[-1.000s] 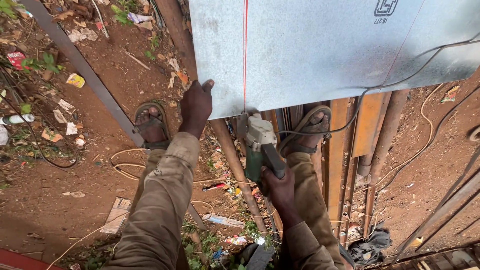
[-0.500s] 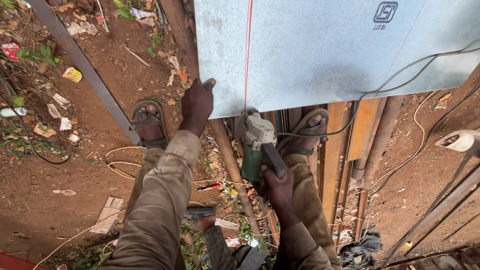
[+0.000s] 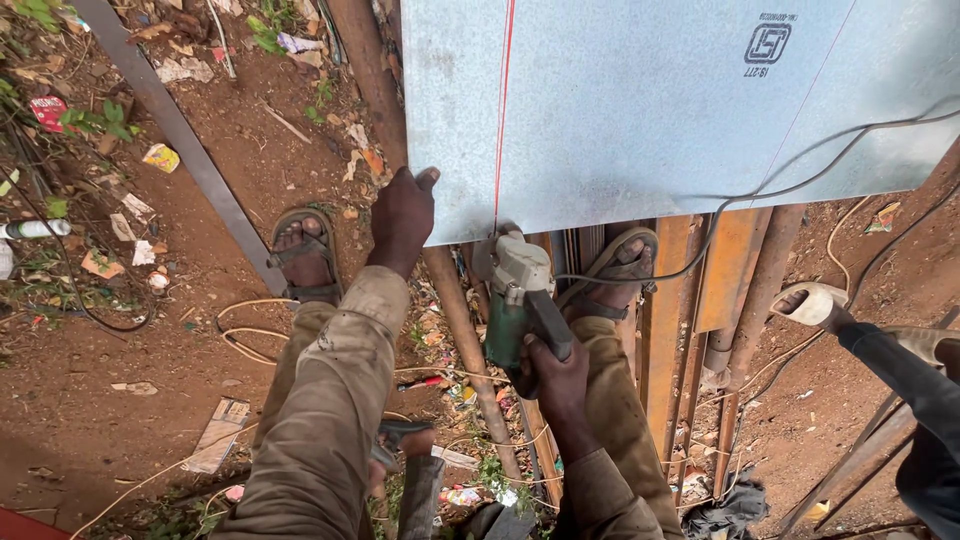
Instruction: The recorder uses a nibbler or sheet metal shears tool to cut along marked red lines on a large rectangular metal sheet laid out on the ground in a metalwork shop or outdoor repair area.
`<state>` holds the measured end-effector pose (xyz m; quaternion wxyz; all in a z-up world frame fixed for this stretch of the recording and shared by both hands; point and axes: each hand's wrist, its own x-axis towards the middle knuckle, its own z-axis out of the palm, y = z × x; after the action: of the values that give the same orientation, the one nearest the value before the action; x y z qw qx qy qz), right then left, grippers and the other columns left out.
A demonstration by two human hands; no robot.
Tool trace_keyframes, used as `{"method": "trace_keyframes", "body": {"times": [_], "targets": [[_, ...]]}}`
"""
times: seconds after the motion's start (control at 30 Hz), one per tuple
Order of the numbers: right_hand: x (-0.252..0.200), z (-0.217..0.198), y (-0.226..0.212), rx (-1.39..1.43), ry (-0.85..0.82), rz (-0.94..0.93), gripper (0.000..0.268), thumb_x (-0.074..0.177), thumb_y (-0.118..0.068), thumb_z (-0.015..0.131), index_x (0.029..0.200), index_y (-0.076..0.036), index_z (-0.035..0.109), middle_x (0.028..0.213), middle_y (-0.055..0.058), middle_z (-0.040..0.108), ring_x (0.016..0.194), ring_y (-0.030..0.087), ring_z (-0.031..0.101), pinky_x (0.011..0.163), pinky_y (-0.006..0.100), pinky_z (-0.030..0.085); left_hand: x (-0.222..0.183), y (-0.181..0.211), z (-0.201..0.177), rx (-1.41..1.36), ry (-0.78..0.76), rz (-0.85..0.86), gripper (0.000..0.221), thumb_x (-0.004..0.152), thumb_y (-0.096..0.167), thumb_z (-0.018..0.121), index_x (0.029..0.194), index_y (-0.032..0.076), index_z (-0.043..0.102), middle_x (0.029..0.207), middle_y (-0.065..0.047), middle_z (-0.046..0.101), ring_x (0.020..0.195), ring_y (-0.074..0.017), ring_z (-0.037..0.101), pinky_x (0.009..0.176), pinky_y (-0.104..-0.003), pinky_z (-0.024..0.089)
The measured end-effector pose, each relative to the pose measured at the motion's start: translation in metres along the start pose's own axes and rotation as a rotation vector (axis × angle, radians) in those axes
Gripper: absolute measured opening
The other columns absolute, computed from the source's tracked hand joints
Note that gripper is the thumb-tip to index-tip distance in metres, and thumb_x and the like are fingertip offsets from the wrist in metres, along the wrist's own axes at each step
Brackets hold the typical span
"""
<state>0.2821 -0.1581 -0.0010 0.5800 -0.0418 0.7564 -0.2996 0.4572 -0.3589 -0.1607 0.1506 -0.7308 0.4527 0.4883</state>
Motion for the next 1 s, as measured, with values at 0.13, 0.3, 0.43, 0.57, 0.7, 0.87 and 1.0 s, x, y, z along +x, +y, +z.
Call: {"method": "trace_keyframes", "body": {"times": [0.13, 0.3, 0.43, 0.57, 0.7, 0.87, 1.0], "targets": [[0.000, 0.001, -0.004, 0.005, 0.023, -0.002, 0.011, 0.091, -0.008, 0.067, 0.094, 0.002, 0.063, 0.073, 0.006, 0.065, 0.056, 0.013, 0.059, 0.052, 0.030, 0.047, -0.003, 0.004, -0.004, 0.007, -0.019, -0.026, 0.053, 0.104, 0.049, 0.051, 0.118, 0.000, 0.063, 0.111, -0.029, 0.070, 0.106, -0.0482, 0.068, 0.091, -0.055, 0.053], [0.005, 0.001, -0.008, 0.032, 0.063, 0.021, 0.011, 0.091, -0.008, 0.066, 0.097, 0.001, 0.065, 0.072, 0.007, 0.065, 0.055, 0.014, 0.058, 0.051, 0.030, 0.046, -0.009, 0.007, -0.007, -0.015, -0.015, -0.019, 0.051, 0.104, 0.048, 0.052, 0.119, 0.000, 0.063, 0.112, -0.029, 0.070, 0.108, -0.0491, 0.067, 0.093, -0.056, 0.052], [0.008, -0.003, -0.016, -0.010, 0.054, 0.035, 0.013, 0.093, -0.009, 0.067, 0.094, 0.003, 0.064, 0.072, 0.007, 0.065, 0.056, 0.014, 0.059, 0.052, 0.030, 0.047, -0.010, 0.010, -0.009, 0.000, -0.019, -0.023, 0.051, 0.105, 0.048, 0.052, 0.119, 0.001, 0.064, 0.113, -0.028, 0.071, 0.109, -0.0477, 0.067, 0.093, -0.055, 0.052], [0.013, -0.007, -0.022, -0.053, 0.047, 0.034, 0.012, 0.092, -0.010, 0.068, 0.094, 0.002, 0.066, 0.072, 0.008, 0.067, 0.056, 0.014, 0.061, 0.053, 0.030, 0.049, -0.014, 0.018, -0.014, 0.011, -0.064, -0.098, 0.052, 0.104, 0.050, 0.050, 0.121, 0.002, 0.062, 0.115, -0.025, 0.070, 0.109, -0.0439, 0.068, 0.092, -0.053, 0.053], [0.017, -0.010, -0.022, -0.055, 0.033, 0.022, 0.012, 0.093, -0.010, 0.068, 0.094, 0.002, 0.065, 0.073, 0.009, 0.067, 0.056, 0.015, 0.061, 0.052, 0.031, 0.050, -0.017, 0.019, -0.016, 0.020, -0.079, -0.103, 0.052, 0.106, 0.049, 0.049, 0.122, 0.002, 0.061, 0.114, -0.025, 0.072, 0.109, -0.0436, 0.069, 0.093, -0.053, 0.053], [0.018, -0.010, -0.031, -0.034, 0.037, 0.026, 0.011, 0.092, -0.009, 0.067, 0.095, 0.001, 0.065, 0.073, 0.009, 0.067, 0.056, 0.015, 0.061, 0.052, 0.031, 0.050, -0.015, 0.017, -0.012, 0.046, -0.064, -0.086, 0.051, 0.105, 0.050, 0.050, 0.122, 0.003, 0.062, 0.114, -0.025, 0.071, 0.109, -0.0460, 0.067, 0.094, -0.054, 0.052], [0.020, -0.012, -0.035, -0.029, 0.018, 0.024, 0.011, 0.091, -0.008, 0.067, 0.093, 0.003, 0.065, 0.072, 0.009, 0.066, 0.054, 0.016, 0.060, 0.051, 0.031, 0.048, -0.021, 0.020, -0.016, 0.027, -0.073, -0.097, 0.051, 0.105, 0.050, 0.050, 0.123, 0.003, 0.062, 0.113, -0.026, 0.072, 0.109, -0.0459, 0.068, 0.093, -0.055, 0.052]]}}
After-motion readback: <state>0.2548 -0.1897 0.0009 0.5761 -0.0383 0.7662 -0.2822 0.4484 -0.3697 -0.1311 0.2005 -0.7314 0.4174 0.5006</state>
